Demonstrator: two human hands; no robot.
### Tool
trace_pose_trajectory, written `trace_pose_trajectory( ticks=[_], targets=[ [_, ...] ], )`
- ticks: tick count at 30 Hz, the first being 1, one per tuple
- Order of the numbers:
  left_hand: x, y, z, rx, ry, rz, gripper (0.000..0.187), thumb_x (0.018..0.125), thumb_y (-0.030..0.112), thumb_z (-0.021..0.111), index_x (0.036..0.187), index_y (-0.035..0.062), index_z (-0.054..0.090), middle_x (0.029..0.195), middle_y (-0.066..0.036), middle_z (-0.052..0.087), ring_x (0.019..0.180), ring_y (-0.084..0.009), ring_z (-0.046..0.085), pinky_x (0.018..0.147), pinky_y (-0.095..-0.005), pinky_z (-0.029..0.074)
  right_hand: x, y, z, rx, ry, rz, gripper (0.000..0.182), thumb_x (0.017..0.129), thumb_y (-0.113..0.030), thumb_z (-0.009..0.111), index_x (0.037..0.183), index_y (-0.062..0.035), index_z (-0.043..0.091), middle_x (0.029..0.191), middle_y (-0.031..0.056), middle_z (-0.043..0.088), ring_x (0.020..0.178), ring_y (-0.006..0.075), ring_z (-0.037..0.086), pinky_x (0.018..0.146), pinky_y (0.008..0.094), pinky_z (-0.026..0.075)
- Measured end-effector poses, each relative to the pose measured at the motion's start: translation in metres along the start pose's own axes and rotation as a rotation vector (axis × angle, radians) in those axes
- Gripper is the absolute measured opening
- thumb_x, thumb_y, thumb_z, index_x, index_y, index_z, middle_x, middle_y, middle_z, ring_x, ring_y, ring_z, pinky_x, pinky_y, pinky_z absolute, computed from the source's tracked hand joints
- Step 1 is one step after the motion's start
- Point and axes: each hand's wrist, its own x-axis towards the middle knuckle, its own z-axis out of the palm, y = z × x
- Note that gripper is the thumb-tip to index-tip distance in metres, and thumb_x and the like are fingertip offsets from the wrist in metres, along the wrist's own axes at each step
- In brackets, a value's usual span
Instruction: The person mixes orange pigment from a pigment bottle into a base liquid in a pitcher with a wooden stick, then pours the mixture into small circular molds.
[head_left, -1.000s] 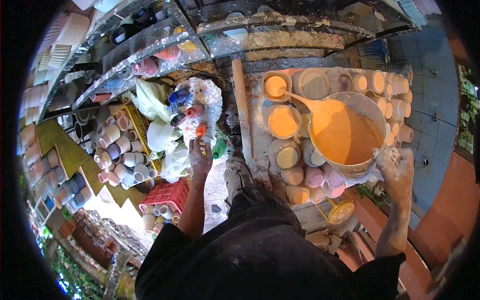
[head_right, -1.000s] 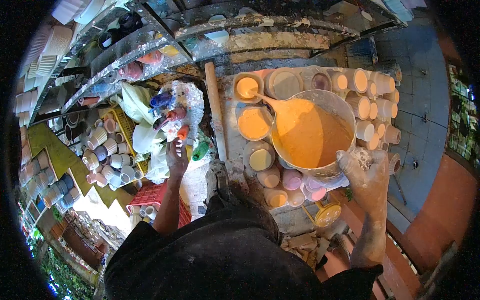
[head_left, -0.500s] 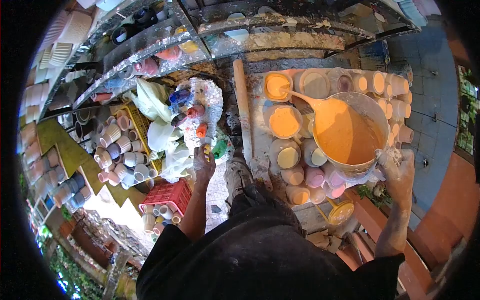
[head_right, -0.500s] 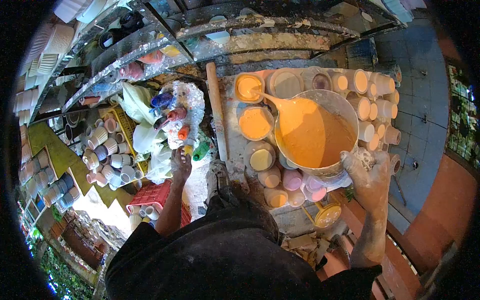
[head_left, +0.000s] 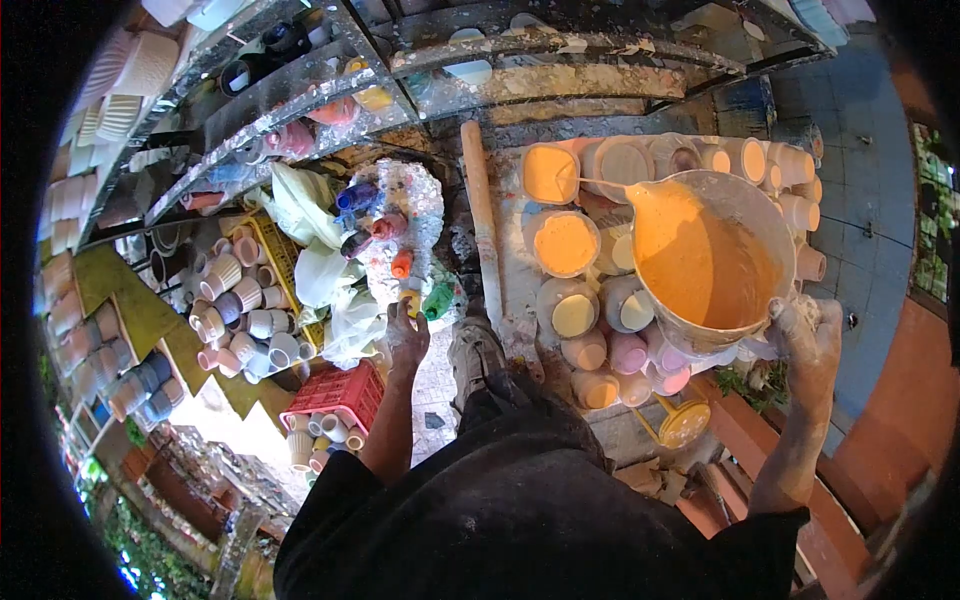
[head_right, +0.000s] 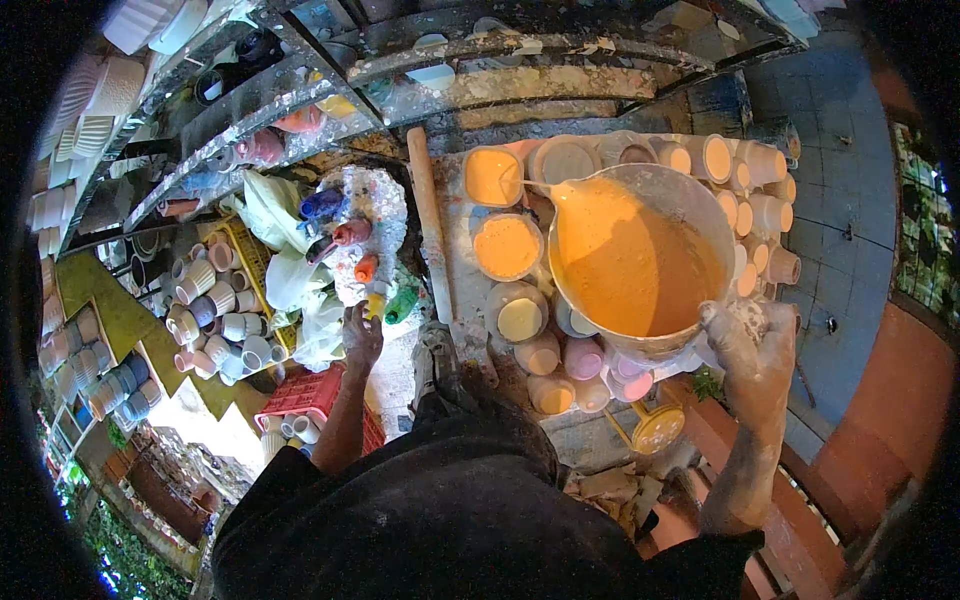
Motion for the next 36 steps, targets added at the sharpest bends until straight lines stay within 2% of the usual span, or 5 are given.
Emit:
trace_pose_trajectory(
  ticks=[16, 19, 21, 26, 36],
  targets=[
    [0.038, 0.084, -0.027, -0.092, 0.267, 0.232, 0.012, 0.082, 0.003, 0.052, 0.09, 0.0, 0.059, 0.076, -0.017, 0.057, 0.067, -0.0304, 0.057, 0.059, -0.0396, 0.044, -0.034, 0.01, -0.074, 0.329, 0.117, -0.155, 0.029, 0.08, -0.021, 0.066, 0.091, -0.0023, 0.046, 0.079, 0.0024, 0.049, 0.064, 0.0069, 0.044, 0.057, 0.0216, 0.038],
    [0.089, 0.151, -0.034, -0.244, 0.209, 0.357, 0.018, 0.082, 0.005, 0.053, 0.098, 0.0029, 0.06, 0.076, -0.015, 0.058, 0.067, -0.0299, 0.057, 0.061, -0.0383, 0.046, -0.033, 0.008, -0.067, 0.28, 0.106, -0.148, 0.03, 0.08, -0.021, 0.066, 0.091, -0.0022, 0.046, 0.077, 0.0029, 0.049, 0.062, 0.007, 0.044, 0.055, 0.0216, 0.038],
    [0.113, 0.213, -0.047, -0.438, -0.085, 0.015, 0.029, 0.081, 0.013, 0.054, 0.109, 0.0053, 0.057, 0.092, -0.015, 0.059, 0.084, -0.0299, 0.058, 0.08, -0.0385, 0.047, -0.031, 0.003, -0.059, 0.274, 0.087, -0.128, 0.031, 0.08, -0.022, 0.067, 0.091, -0.002, 0.046, 0.075, 0.0031, 0.049, 0.061, 0.0073, 0.044, 0.054, 0.0218, 0.038],
    [0.164, 0.242, -0.018, 0.059, -0.024, 0.684, 0.071, 0.077, 0.013, 0.061, 0.138, 0.0094, 0.024, 0.134, -0.02, 0.035, 0.118, -0.0382, 0.042, 0.083, -0.0378, 0.051, -0.022, 0.004, -0.049, 0.274, 0.035, -0.037, 0.031, 0.079, -0.02, 0.067, 0.092, -0.0015, 0.046, 0.071, 0.0031, 0.049, 0.059, 0.0079, 0.044, 0.054, 0.0226, 0.04],
    [0.195, 0.238, -0.011, -0.157, -0.486, 0.658, 0.095, 0.069, 0.022, 0.07, 0.14, 0.0018, 0.01, 0.14, -0.023, 0.024, 0.129, -0.0383, 0.024, 0.106, -0.0417, 0.027, -0.012, -0.003, -0.038, 0.125, -0.036, -0.04, 0.034, 0.077, -0.019, 0.069, 0.094, -0.0019, 0.046, 0.08, 0.0029, 0.051, 0.069, 0.0075, 0.046, 0.062, 0.0226, 0.041]
  ],
)
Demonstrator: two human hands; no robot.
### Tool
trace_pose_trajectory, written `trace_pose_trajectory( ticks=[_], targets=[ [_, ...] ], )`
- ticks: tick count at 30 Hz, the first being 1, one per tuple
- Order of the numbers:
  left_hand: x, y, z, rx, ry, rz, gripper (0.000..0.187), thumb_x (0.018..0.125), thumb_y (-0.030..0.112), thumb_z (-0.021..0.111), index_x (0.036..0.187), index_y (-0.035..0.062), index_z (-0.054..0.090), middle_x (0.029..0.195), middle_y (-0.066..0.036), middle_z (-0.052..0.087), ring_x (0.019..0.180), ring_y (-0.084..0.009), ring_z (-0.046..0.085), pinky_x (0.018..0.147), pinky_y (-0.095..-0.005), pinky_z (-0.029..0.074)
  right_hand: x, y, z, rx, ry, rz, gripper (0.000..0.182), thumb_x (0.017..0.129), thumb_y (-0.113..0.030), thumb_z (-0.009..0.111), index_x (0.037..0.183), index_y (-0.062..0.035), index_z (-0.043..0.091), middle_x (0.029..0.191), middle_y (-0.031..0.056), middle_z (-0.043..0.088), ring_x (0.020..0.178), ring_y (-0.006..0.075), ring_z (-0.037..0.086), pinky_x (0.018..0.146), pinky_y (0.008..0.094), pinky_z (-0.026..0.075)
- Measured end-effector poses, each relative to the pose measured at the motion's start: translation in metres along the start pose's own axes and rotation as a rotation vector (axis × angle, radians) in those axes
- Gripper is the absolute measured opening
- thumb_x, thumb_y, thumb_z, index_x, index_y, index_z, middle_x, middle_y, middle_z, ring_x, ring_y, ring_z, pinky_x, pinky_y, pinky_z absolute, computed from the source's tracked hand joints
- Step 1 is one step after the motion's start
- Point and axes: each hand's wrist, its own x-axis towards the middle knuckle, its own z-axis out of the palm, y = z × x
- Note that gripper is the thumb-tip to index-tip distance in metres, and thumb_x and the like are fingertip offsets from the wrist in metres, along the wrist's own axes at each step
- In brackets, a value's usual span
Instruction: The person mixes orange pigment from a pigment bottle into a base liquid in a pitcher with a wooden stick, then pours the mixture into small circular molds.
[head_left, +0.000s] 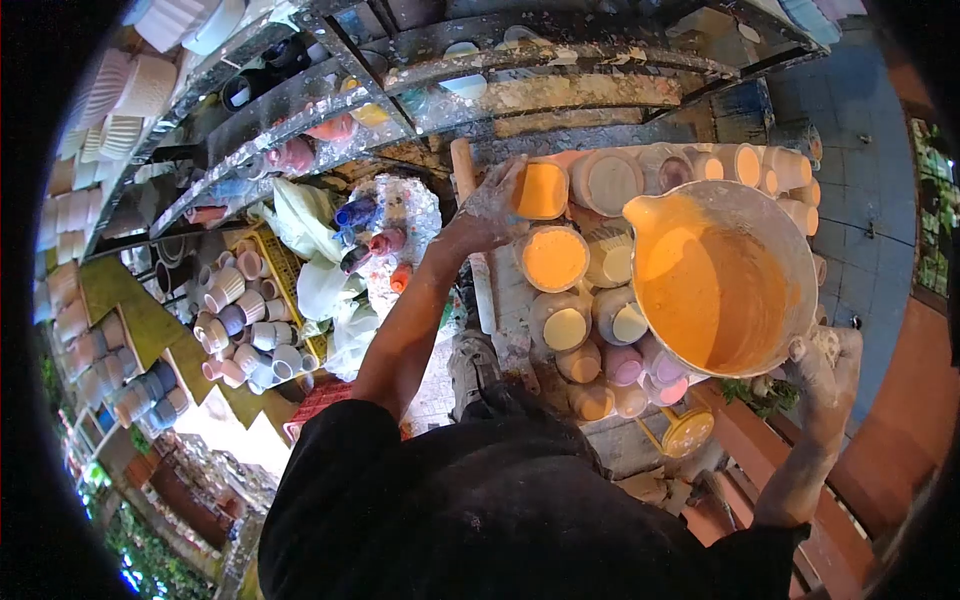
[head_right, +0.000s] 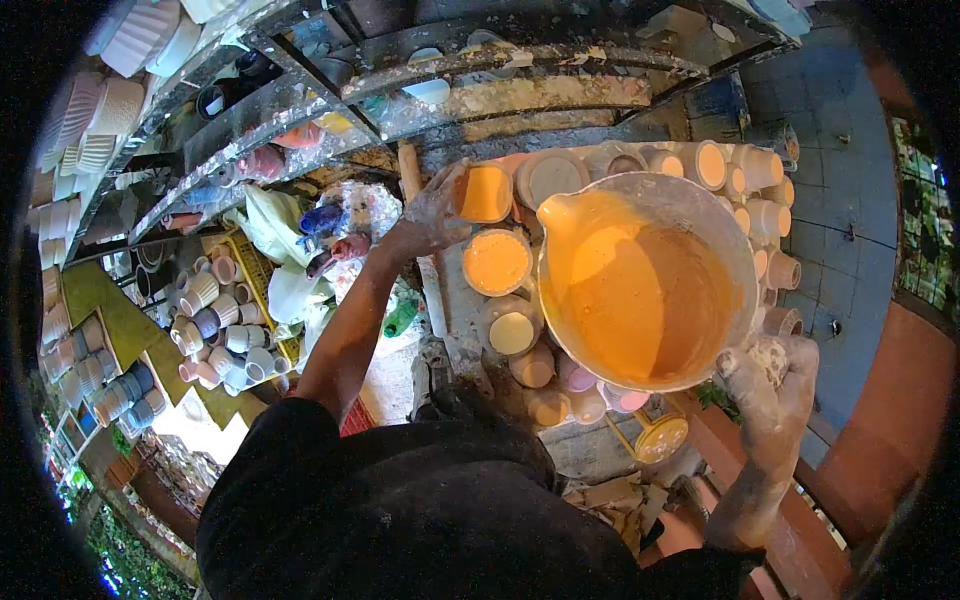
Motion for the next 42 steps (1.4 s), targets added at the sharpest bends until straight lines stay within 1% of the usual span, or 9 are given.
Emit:
trace_pose_trajectory(
  ticks=[11, 23, 26, 29, 32, 35, 38, 41, 42],
  targets=[
    [0.0, -0.005, 0.004, -0.066, 0.054, -0.011, 0.094, 0.066, 0.018, 0.072, 0.14, 0.0072, 0.014, 0.138, -0.018, 0.029, 0.128, -0.0357, 0.027, 0.106, -0.0406, 0.027, 0.02, 0.005, 0.015, -0.184, -0.024, -0.075, 0.035, 0.076, -0.021, 0.072, 0.088, -0.0002, 0.048, 0.086, 0.0066, 0.047, 0.072, 0.0114, 0.048, 0.063, 0.0269, 0.043],
    [0.001, -0.012, 0.008, -0.12, 0.099, 0.032, 0.093, 0.063, 0.009, 0.071, 0.139, 0.0058, 0.017, 0.135, -0.02, 0.032, 0.125, -0.0362, 0.031, 0.106, -0.0396, 0.027, 0.028, -0.024, 0.035, -0.274, -0.067, 0.022, 0.037, 0.078, -0.024, 0.07, 0.089, -0.0006, 0.044, 0.079, 0.0036, 0.052, 0.069, 0.0067, 0.047, 0.061, 0.0227, 0.043],
    [0.002, -0.011, 0.008, -0.07, 0.107, 0.038, 0.092, 0.062, 0.008, 0.07, 0.139, 0.0053, 0.018, 0.135, -0.02, 0.032, 0.126, -0.036, 0.031, 0.105, -0.0395, 0.028, 0.029, -0.019, 0.034, -0.231, -0.065, 0.016, 0.033, 0.075, -0.02, 0.072, 0.086, 0.0014, 0.049, 0.083, 0.0081, 0.049, 0.071, 0.0126, 0.05, 0.061, 0.0285, 0.044],
    [0.002, -0.011, 0.007, -0.056, 0.11, 0.021, 0.088, 0.068, 0.008, 0.068, 0.14, 0.011, 0.018, 0.139, -0.018, 0.03, 0.127, -0.0357, 0.031, 0.098, -0.0402, 0.042, 0.03, -0.017, 0.033, -0.263, -0.066, -0.016, 0.033, 0.074, -0.02, 0.072, 0.085, 0.0013, 0.049, 0.084, 0.0084, 0.048, 0.072, 0.0133, 0.049, 0.061, 0.0287, 0.044],
    [0.001, -0.017, 0.011, 0.005, 0.155, 0.1, 0.087, 0.067, 0.008, 0.068, 0.14, 0.0106, 0.019, 0.139, -0.018, 0.029, 0.127, -0.0354, 0.032, 0.096, -0.0395, 0.044, 0.03, -0.021, 0.035, -0.33, -0.093, -0.051, 0.033, 0.08, -0.022, 0.068, 0.089, -0.0017, 0.044, 0.078, 0.0039, 0.052, 0.069, 0.007, 0.047, 0.062, 0.023, 0.043],
    [0.002, -0.018, 0.012, -0.112, 0.14, 0.065, 0.089, 0.063, 0.009, 0.069, 0.137, 0.0043, 0.02, 0.133, -0.021, 0.034, 0.125, -0.0361, 0.033, 0.105, -0.0391, 0.029, 0.031, -0.023, 0.035, -0.257, -0.097, 0.004, 0.033, 0.079, -0.022, 0.068, 0.089, -0.0016, 0.044, 0.078, 0.0046, 0.052, 0.07, 0.0074, 0.048, 0.062, 0.0232, 0.043],
    [0.002, -0.012, 0.008, -0.096, 0.125, 0.031, 0.087, 0.063, 0.01, 0.068, 0.137, 0.0036, 0.022, 0.133, -0.021, 0.034, 0.124, -0.0365, 0.033, 0.105, -0.0393, 0.029, 0.032, -0.016, 0.031, -0.343, -0.102, -0.071, 0.035, 0.078, -0.023, 0.069, 0.089, -0.0003, 0.045, 0.08, 0.0057, 0.052, 0.071, 0.009, 0.049, 0.063, 0.0244, 0.043],
    [0.001, -0.01, 0.006, -0.127, 0.098, -0.009, 0.085, 0.069, 0.008, 0.066, 0.139, 0.0108, 0.019, 0.139, -0.016, 0.029, 0.127, -0.0348, 0.032, 0.09, -0.0365, 0.048, 0.031, -0.021, 0.034, -0.253, -0.056, 0.021, 0.039, 0.075, -0.024, 0.072, 0.089, 0.0044, 0.051, 0.085, 0.0086, 0.049, 0.074, 0.0159, 0.05, 0.064, 0.0306, 0.044],
    [0.001, -0.01, 0.006, -0.107, 0.106, 0.002, 0.086, 0.067, 0.008, 0.067, 0.138, 0.0084, 0.02, 0.137, -0.018, 0.031, 0.126, -0.0354, 0.032, 0.095, -0.0373, 0.042, 0.031, -0.02, 0.032, -0.289, -0.068, 0.006, 0.039, 0.075, -0.025, 0.072, 0.09, 0.0045, 0.051, 0.085, 0.009, 0.049, 0.075, 0.0159, 0.05, 0.065, 0.0306, 0.044]
  ],
)
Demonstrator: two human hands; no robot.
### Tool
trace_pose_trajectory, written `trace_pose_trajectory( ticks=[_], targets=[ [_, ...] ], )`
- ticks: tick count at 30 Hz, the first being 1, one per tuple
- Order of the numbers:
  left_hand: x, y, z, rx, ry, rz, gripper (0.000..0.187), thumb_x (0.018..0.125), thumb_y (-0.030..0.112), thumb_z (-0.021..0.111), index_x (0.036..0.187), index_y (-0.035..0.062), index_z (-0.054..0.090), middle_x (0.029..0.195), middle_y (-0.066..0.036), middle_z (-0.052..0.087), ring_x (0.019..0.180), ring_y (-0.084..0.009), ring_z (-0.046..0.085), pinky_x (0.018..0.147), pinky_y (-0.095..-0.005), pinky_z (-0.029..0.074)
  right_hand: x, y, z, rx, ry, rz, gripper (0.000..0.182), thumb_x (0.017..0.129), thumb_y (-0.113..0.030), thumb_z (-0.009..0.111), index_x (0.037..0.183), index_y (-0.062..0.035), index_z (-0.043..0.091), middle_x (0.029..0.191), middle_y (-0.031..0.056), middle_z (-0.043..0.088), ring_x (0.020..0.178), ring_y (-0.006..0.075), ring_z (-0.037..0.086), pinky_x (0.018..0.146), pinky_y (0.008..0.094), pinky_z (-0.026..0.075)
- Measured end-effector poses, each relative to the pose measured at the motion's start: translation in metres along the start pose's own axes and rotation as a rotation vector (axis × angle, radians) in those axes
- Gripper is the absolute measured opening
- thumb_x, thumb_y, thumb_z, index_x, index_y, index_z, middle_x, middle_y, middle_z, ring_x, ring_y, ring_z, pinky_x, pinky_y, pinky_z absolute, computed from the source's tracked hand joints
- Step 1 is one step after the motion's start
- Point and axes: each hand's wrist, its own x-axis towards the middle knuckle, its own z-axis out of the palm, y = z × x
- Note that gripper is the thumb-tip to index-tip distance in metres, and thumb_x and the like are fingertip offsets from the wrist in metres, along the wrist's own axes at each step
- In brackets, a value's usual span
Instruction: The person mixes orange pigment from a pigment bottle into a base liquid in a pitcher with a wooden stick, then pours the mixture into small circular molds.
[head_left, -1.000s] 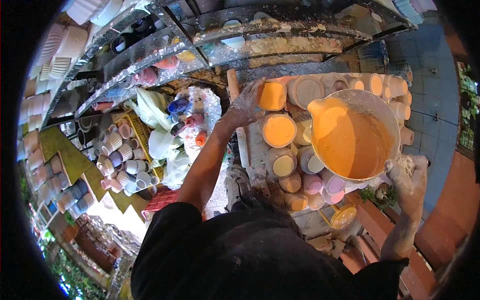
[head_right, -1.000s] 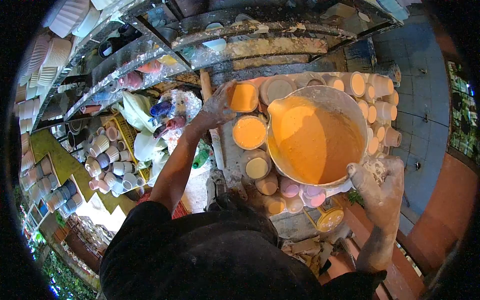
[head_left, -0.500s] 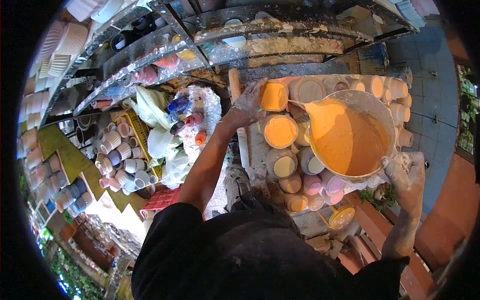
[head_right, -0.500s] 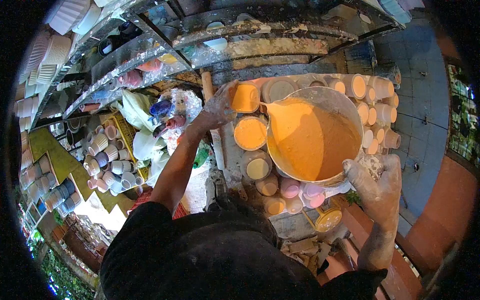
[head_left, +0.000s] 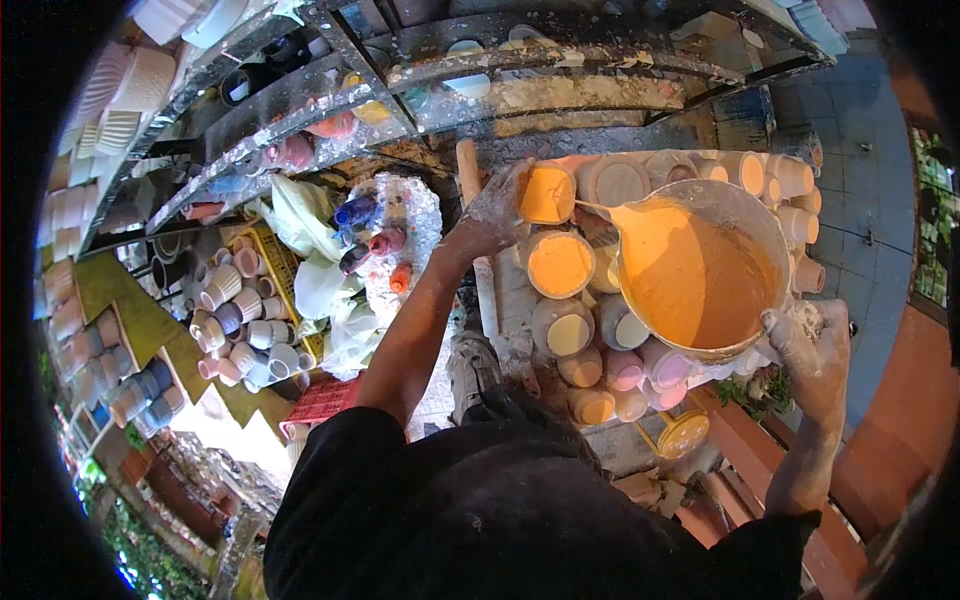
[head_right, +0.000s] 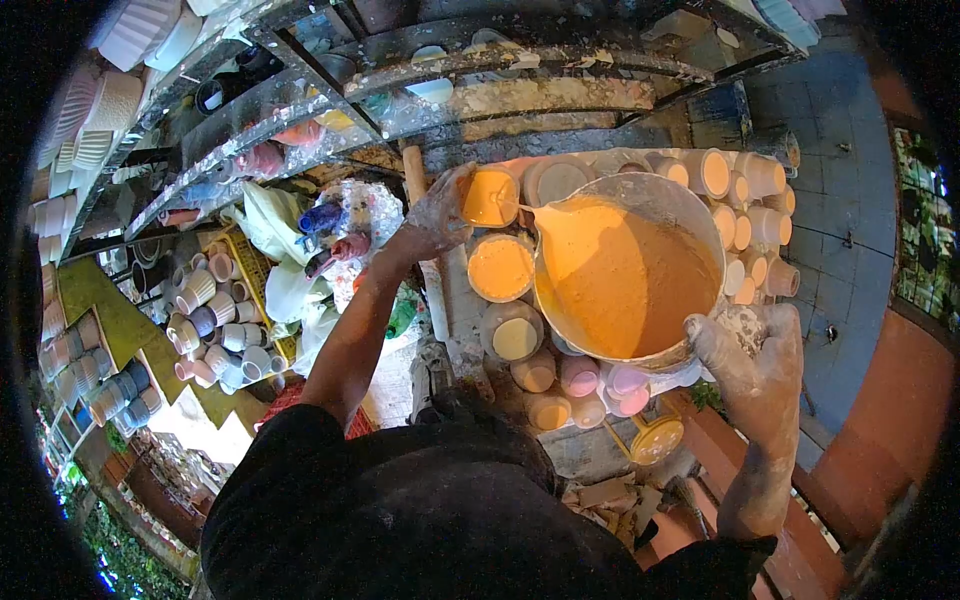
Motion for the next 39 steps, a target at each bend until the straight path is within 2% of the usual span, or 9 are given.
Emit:
trace_pose_trajectory(
  ticks=[2, 5, 8, 11, 20, 29, 32, 35, 39],
  targets=[
    [0.001, -0.001, 0.001, 0.038, 0.014, 0.024, 0.088, 0.063, 0.009, 0.069, 0.136, 0.0037, 0.021, 0.133, -0.02, 0.034, 0.125, -0.0364, 0.033, 0.105, -0.0389, 0.029, 0.001, 0.004, -0.003, -0.073, -0.02, -0.03, 0.04, 0.074, -0.025, 0.073, 0.091, 0.0048, 0.051, 0.087, 0.0098, 0.05, 0.076, 0.0158, 0.051, 0.065, 0.0306, 0.044],
    [0.0, 0.0, 0.001, -0.059, 0.012, 0.022, 0.089, 0.062, 0.01, 0.07, 0.137, 0.0045, 0.021, 0.133, -0.02, 0.034, 0.125, -0.036, 0.032, 0.105, -0.039, 0.029, 0.003, -0.006, -0.002, -0.042, -0.02, -0.045, 0.037, 0.078, -0.025, 0.069, 0.088, 0.0, 0.044, 0.079, 0.0055, 0.053, 0.07, 0.0086, 0.049, 0.062, 0.0245, 0.044],
    [0.0, 0.0, 0.0, 0.021, 0.002, 0.042, 0.09, 0.063, 0.01, 0.07, 0.137, 0.0054, 0.02, 0.135, -0.019, 0.033, 0.126, -0.0356, 0.031, 0.106, -0.039, 0.028, 0.002, -0.016, 0.0, 0.028, -0.012, 0.003, 0.038, 0.078, -0.026, 0.07, 0.088, 0.0, 0.045, 0.079, 0.0057, 0.053, 0.07, 0.0092, 0.049, 0.063, 0.0247, 0.044],
    [0.0, 0.001, -0.001, 0.001, -0.005, 0.048, 0.09, 0.063, 0.01, 0.071, 0.137, 0.0055, 0.019, 0.137, -0.019, 0.031, 0.127, -0.0353, 0.031, 0.106, -0.0392, 0.027, 0.006, -0.027, 0.001, 0.03, -0.044, -0.051, 0.041, 0.075, -0.024, 0.071, 0.092, 0.0056, 0.049, 0.084, 0.0108, 0.055, 0.072, 0.0149, 0.054, 0.063, 0.0291, 0.046],
    [0.0, 0.002, -0.002, 0.035, 0.01, 0.08, 0.09, 0.064, 0.011, 0.071, 0.138, 0.0052, 0.02, 0.137, -0.018, 0.032, 0.127, -0.0349, 0.031, 0.106, -0.0389, 0.027, 0.006, -0.029, 0.003, -0.013, -0.009, -0.022, 0.041, 0.074, -0.021, 0.071, 0.096, 0.0054, 0.049, 0.084, 0.0114, 0.056, 0.073, 0.0154, 0.056, 0.063, 0.0296, 0.047],
    [0.002, 0.005, -0.003, 0.049, 0.006, 0.05, 0.087, 0.065, 0.015, 0.071, 0.136, 0.0023, 0.022, 0.134, -0.021, 0.034, 0.125, -0.0356, 0.034, 0.105, -0.039, 0.028, -0.014, 0.018, -0.022, 0.341, 0.075, 0.015, 0.029, 0.078, -0.017, 0.065, 0.093, -0.0018, 0.044, 0.077, 0.0053, 0.053, 0.063, 0.0083, 0.049, 0.057, 0.0239, 0.043],
    [0.003, 0.007, -0.002, -0.01, -0.018, -0.04, 0.086, 0.067, 0.011, 0.069, 0.139, 0.0118, 0.021, 0.137, -0.017, 0.033, 0.127, -0.0341, 0.032, 0.104, -0.039, 0.032, -0.024, 0.041, -0.041, 0.438, 0.138, -0.023, 0.029, 0.078, -0.018, 0.064, 0.093, -0.0026, 0.044, 0.075, 0.004, 0.051, 0.061, 0.0077, 0.047, 0.055, 0.0222, 0.042],
    [0.002, 0.013, -0.004, 0.045, 0.001, -0.002, 0.085, 0.068, 0.011, 0.068, 0.139, 0.0114, 0.022, 0.137, -0.018, 0.033, 0.127, -0.0341, 0.032, 0.104, -0.039, 0.031, -0.033, 0.065, -0.059, 0.551, 0.309, -0.042, 0.03, 0.079, -0.02, 0.064, 0.093, -0.0032, 0.044, 0.076, 0.0038, 0.05, 0.06, 0.0072, 0.046, 0.052, 0.0214, 0.04],
    [0.002, 0.017, -0.005, 0.099, 0.008, 0.033, 0.082, 0.069, 0.011, 0.068, 0.138, 0.0106, 0.024, 0.138, -0.017, 0.033, 0.127, -0.0344, 0.033, 0.103, -0.0396, 0.032, -0.04, 0.066, -0.086, 0.564, 0.303, 0.079, 0.033, 0.079, -0.024, 0.065, 0.092, -0.001, 0.046, 0.081, 0.0033, 0.048, 0.071, 0.0081, 0.047, 0.062, 0.0216, 0.04]
  ],
)
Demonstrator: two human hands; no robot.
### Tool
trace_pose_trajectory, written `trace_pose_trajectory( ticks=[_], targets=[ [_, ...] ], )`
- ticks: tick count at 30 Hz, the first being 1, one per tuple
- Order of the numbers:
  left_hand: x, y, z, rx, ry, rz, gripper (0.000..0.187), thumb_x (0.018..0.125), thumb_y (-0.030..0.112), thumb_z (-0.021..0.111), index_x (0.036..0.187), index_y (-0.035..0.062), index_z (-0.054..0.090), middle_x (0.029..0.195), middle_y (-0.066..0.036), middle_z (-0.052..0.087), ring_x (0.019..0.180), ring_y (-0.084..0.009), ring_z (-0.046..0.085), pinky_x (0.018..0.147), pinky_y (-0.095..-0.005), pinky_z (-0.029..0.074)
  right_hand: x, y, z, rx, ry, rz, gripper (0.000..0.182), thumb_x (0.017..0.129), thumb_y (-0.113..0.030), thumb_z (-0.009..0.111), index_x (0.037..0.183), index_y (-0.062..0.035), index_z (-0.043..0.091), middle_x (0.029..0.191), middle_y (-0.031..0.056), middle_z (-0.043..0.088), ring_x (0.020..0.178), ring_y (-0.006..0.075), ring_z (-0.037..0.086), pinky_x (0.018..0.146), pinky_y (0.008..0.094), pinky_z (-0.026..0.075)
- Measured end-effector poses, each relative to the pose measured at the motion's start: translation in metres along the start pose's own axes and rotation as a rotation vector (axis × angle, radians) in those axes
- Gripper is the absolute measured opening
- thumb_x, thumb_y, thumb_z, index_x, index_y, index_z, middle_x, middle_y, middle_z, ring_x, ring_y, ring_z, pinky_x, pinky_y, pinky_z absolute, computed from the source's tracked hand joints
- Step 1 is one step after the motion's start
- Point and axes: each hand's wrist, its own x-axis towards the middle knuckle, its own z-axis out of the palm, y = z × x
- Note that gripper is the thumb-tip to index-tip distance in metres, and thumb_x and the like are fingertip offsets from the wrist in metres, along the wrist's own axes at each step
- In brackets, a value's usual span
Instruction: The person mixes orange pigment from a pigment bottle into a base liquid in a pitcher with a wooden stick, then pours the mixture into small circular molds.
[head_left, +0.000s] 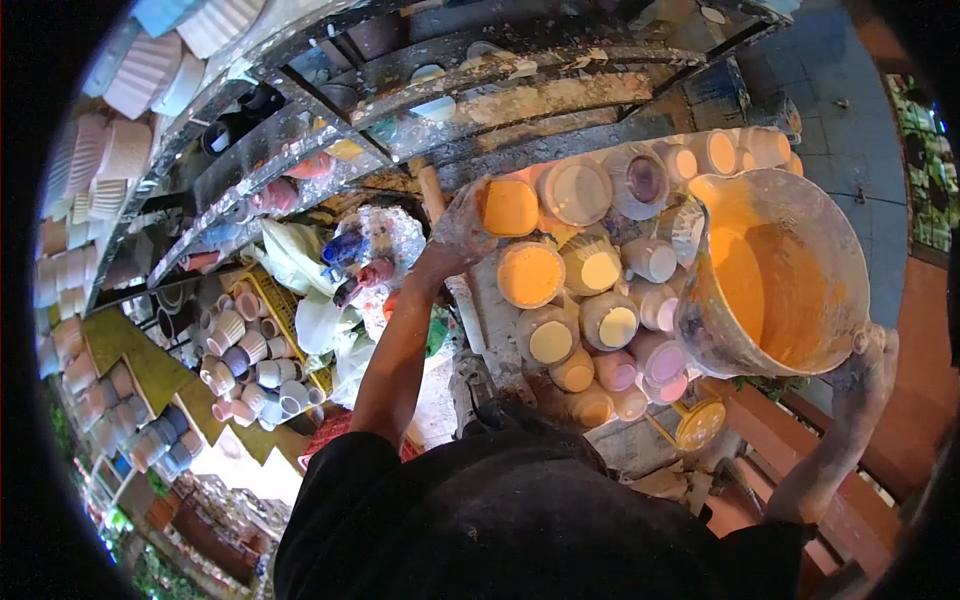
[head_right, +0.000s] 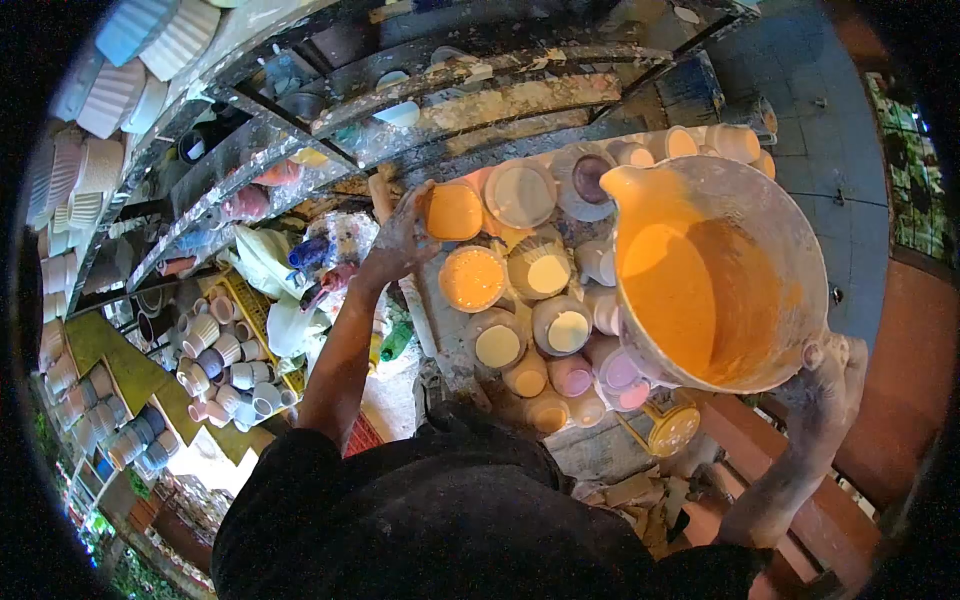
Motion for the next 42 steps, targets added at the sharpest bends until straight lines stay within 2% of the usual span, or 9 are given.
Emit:
trace_pose_trajectory(
  ticks=[3, 8, 11, 15, 19, 28, 31, 37, 42],
  targets=[
    [0.001, 0.007, -0.002, -0.159, -0.03, -0.06, 0.081, 0.069, 0.011, 0.068, 0.138, 0.0099, 0.025, 0.138, -0.017, 0.033, 0.127, -0.0343, 0.033, 0.103, -0.0397, 0.032, 0.012, 0.008, -0.02, -0.164, 0.025, -0.019, 0.034, 0.079, -0.026, 0.066, 0.09, -0.0001, 0.048, 0.085, 0.0038, 0.045, 0.078, 0.0084, 0.046, 0.066, 0.0225, 0.039],
    [0.003, 0.007, 0.001, -0.131, -0.031, -0.095, 0.084, 0.067, 0.012, 0.07, 0.138, 0.0112, 0.025, 0.138, -0.017, 0.033, 0.127, -0.0333, 0.032, 0.104, -0.0398, 0.03, 0.038, 0.011, -0.018, -0.347, 0.054, 0.0, 0.036, 0.078, -0.028, 0.067, 0.089, 0.0006, 0.049, 0.086, 0.0042, 0.044, 0.078, 0.009, 0.046, 0.067, 0.0242, 0.041],
    [0.003, 0.007, 0.003, 0.069, -0.043, -0.088, 0.086, 0.066, 0.007, 0.069, 0.138, 0.0121, 0.022, 0.139, -0.014, 0.03, 0.125, -0.0324, 0.036, 0.093, -0.0366, 0.046, 0.057, 0.016, -0.016, -0.414, 0.016, 0.047, 0.038, 0.077, -0.029, 0.067, 0.09, 0.0007, 0.047, 0.085, 0.0047, 0.046, 0.075, 0.0094, 0.047, 0.066, 0.0248, 0.042],
    [0.003, 0.004, 0.004, 0.004, -0.014, -0.092, 0.088, 0.064, 0.012, 0.073, 0.137, 0.0108, 0.024, 0.136, -0.016, 0.035, 0.125, -0.0349, 0.035, 0.103, -0.0409, 0.032, 0.074, 0.017, -0.008, -0.479, -0.061, 0.097, 0.041, 0.076, -0.03, 0.068, 0.091, 0.0008, 0.046, 0.082, 0.0055, 0.049, 0.072, 0.0096, 0.048, 0.064, 0.025, 0.042],
    [0.001, 0.002, 0.005, 0.013, 0.019, -0.045, 0.085, 0.064, 0.01, 0.072, 0.136, 0.0099, 0.027, 0.135, -0.018, 0.036, 0.123, -0.0348, 0.038, 0.1, -0.0415, 0.036, 0.092, 0.03, -0.013, -0.494, -0.102, 0.081, 0.042, 0.075, -0.032, 0.07, 0.088, 0.0004, 0.045, 0.078, 0.0056, 0.05, 0.068, 0.0096, 0.049, 0.06, 0.0249, 0.043],
    [0.0, 0.034, -0.006, -0.095, -0.003, -0.271, 0.085, 0.065, 0.01, 0.069, 0.137, 0.0107, 0.025, 0.134, -0.018, 0.037, 0.122, -0.0352, 0.039, 0.101, -0.0414, 0.034, 0.108, 0.034, -0.006, -0.586, -0.131, 0.022, 0.045, 0.074, -0.036, 0.071, 0.085, -0.0004, 0.045, 0.075, 0.0061, 0.05, 0.066, 0.0111, 0.049, 0.057, 0.0256, 0.042],
    [-0.006, 0.018, -0.003, 0.017, 0.043, -0.128, 0.082, 0.066, 0.009, 0.068, 0.136, 0.01, 0.026, 0.133, -0.017, 0.039, 0.12, -0.034, 0.042, 0.098, -0.0412, 0.037, 0.112, 0.037, -0.006, -0.602, -0.143, 0.047, 0.046, 0.074, -0.038, 0.071, 0.083, -0.0004, 0.046, 0.076, 0.0065, 0.05, 0.067, 0.0118, 0.049, 0.059, 0.0267, 0.042],
    [-0.035, 0.022, -0.008, -0.016, 0.234, -0.183, 0.066, 0.072, 0.004, 0.062, 0.131, 0.0042, 0.034, 0.127, -0.017, 0.045, 0.114, -0.0292, 0.048, 0.09, -0.0384, 0.044, 0.118, 0.039, -0.004, -0.705, -0.152, 0.044, 0.047, 0.072, -0.039, 0.071, 0.083, 0.0023, 0.05, 0.08, 0.0081, 0.049, 0.073, 0.0151, 0.049, 0.065, 0.0297, 0.042],
    [-0.089, 0.005, -0.007, -0.156, 0.447, -0.326, 0.049, 0.077, 0.001, 0.056, 0.123, 0.0024, 0.042, 0.112, -0.013, 0.053, 0.099, -0.0213, 0.054, 0.081, -0.0318, 0.047, 0.122, 0.037, -0.004, -0.785, -0.178, 0.058, 0.048, 0.073, -0.039, 0.07, 0.087, 0.0036, 0.053, 0.084, 0.0103, 0.05, 0.079, 0.0178, 0.05, 0.071, 0.0316, 0.042]
  ],
)
